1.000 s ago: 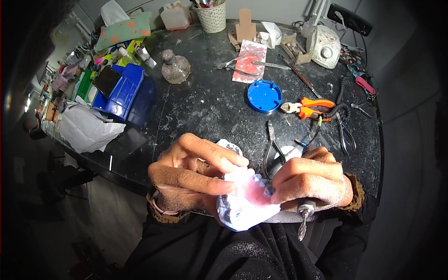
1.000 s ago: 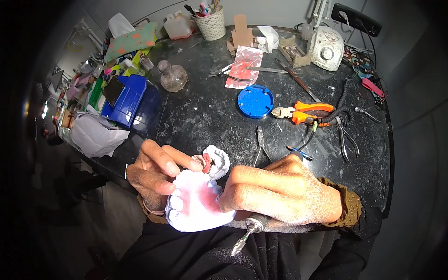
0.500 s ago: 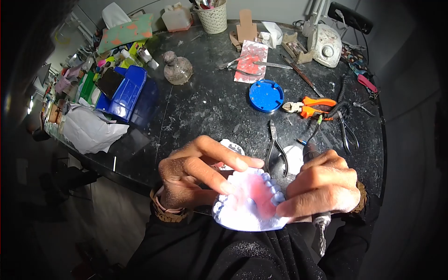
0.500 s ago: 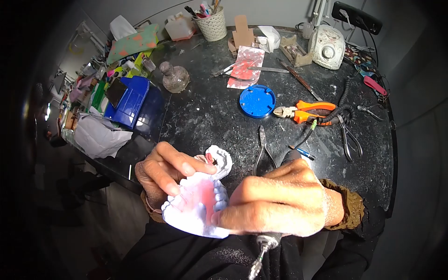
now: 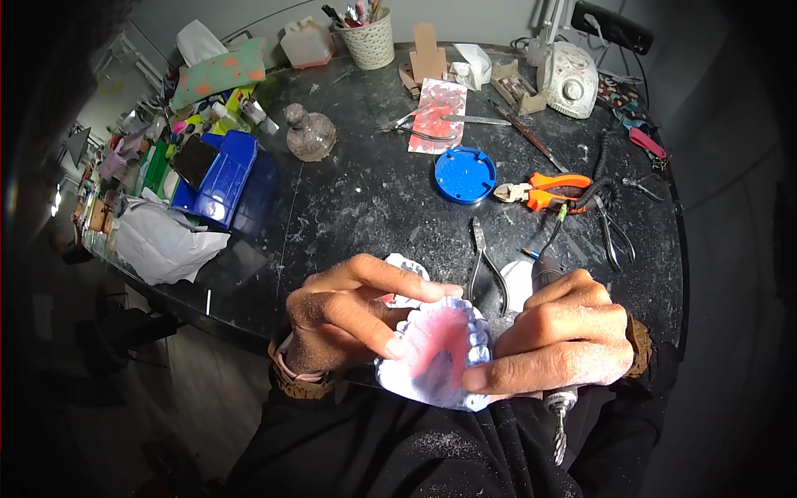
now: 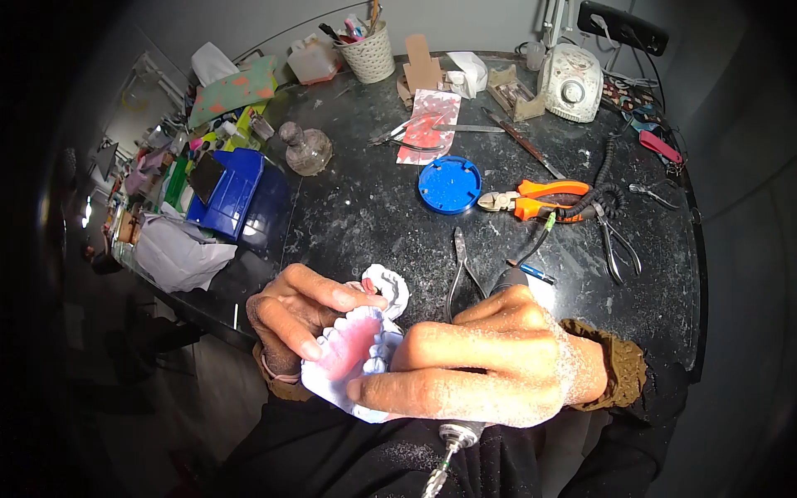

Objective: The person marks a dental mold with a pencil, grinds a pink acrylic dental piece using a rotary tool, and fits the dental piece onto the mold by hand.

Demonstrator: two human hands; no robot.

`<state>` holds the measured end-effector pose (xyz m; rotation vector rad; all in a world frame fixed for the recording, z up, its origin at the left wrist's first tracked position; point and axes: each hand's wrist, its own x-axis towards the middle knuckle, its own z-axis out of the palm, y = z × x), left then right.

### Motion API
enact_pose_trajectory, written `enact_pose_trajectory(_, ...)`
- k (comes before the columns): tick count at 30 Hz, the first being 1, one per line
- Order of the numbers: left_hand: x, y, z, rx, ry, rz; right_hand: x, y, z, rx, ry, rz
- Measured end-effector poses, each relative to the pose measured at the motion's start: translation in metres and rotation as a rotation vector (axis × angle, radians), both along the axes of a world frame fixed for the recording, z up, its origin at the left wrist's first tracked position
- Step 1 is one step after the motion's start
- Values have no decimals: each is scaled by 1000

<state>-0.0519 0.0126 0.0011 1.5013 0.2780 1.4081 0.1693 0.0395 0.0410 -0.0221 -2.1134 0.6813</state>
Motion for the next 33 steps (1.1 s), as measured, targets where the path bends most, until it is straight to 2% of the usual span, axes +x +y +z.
enact_pose_trajectory(5,-5,5,0,99,103,-26,-1,-2,-2,-1,16,-45)
enact_pose_trajectory(9,-8,1,1,74,133,-25,-3,-1,-3,-5,32,-63)
enact_pose_trajectory(12,-4,5,-3,138,51,-55,-1,2,-3,1,27,-54)
enact_pose_trajectory(15,4,-2,-1,2,-60,73,-1,5,-3,39,30,-44)
enact_pose_trajectory(16,3,0,-2,-15,-74,41,0,4,-3,67,16,-67)
enact_pose_trajectory(19,3,-9,10,-317,-108,31,4,2,5,122,-82,-45)
enact_pose_trajectory(20,-3,-7,1,-151,66,42,3,2,3,167,-86,-76)
enact_pose_trajectory(23,-9,-3,4,-131,155,3,1,5,-4,250,-111,-138)
enact_pose_trajectory(24,-10,-5,8,-195,170,2,0,7,-8,272,-92,-146)
enact_pose_trajectory(27,-8,-4,7,-344,-87,-102,-3,9,-12,253,-91,-148)
enact_pose_trajectory(31,-10,-2,3,-313,-5,-57,-4,10,-14,259,-142,-154)
enact_pose_trajectory(33,-6,-3,4,-292,107,83,-5,9,-15,275,-176,-165)
